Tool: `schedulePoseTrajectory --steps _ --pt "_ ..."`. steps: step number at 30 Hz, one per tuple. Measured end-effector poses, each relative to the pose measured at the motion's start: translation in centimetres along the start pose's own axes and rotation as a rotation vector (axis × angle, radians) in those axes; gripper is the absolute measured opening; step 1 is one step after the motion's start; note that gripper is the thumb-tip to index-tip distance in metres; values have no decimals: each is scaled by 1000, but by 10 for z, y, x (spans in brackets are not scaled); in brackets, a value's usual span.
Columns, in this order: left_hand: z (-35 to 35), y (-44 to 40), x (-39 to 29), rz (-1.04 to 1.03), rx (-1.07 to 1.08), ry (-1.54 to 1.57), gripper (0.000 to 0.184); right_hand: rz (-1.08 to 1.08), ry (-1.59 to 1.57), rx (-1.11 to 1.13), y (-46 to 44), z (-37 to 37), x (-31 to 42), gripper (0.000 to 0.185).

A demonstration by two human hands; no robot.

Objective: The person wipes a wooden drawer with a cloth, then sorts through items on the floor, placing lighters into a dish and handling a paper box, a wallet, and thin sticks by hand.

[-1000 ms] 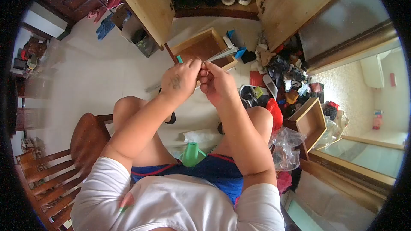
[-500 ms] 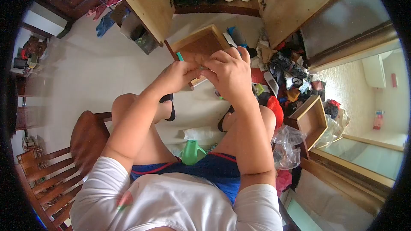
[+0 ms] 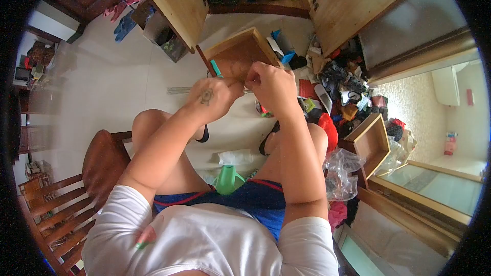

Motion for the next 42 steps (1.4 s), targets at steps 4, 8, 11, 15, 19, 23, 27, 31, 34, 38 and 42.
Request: schedulePoseTrajectory --steps 4,8,11,15,19,23,27,31,34,38,42 --pt "-4 0 14 -36 -102 387 10 -62 -460 15 0 9 -23 18" --pt "-22 -2 35 216 185 1204 18 -96 -1074 -355 7 55 -58 27" --pt "-16 8 15 333 440 1647 29 61 -1316 -114 4 35 -40 41" --pt "-14 11 13 320 377 1810 27 269 -1849 97 8 32 -4 50" --pt "-12 10 17 309 327 1897 27 263 -1289 -17 12 28 16 36" --pt "-11 11 15 404 373 1905 26 143 -1080 -77 10 7 25 16" --pt "-16 3 31 339 158 1608 27 20 -1060 -119 10 11 24 14" --pt "14 -3 33 144 -242 1065 21 -113 -1086 -107 10 5 15 16" --pt "30 2 19 169 -261 196 12 -143 -1221 -127 4 -16 3 16" --pt "34 4 4 77 -425 39 13 -304 -1329 -157 7 -31 -4 17" --pt "27 -3 13 103 -465 166 11 -409 -1339 -129 8 -33 -9 21"
Point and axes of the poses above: each hand's wrist, its own y-axis away from the middle knuckle, its own z-axis out of the back of the hand, x = y × z, the point moved 9 cm from there along -y, towards the middle knuckle, and after that the axes turned 6 degrees about y, right-handed, at the moved point
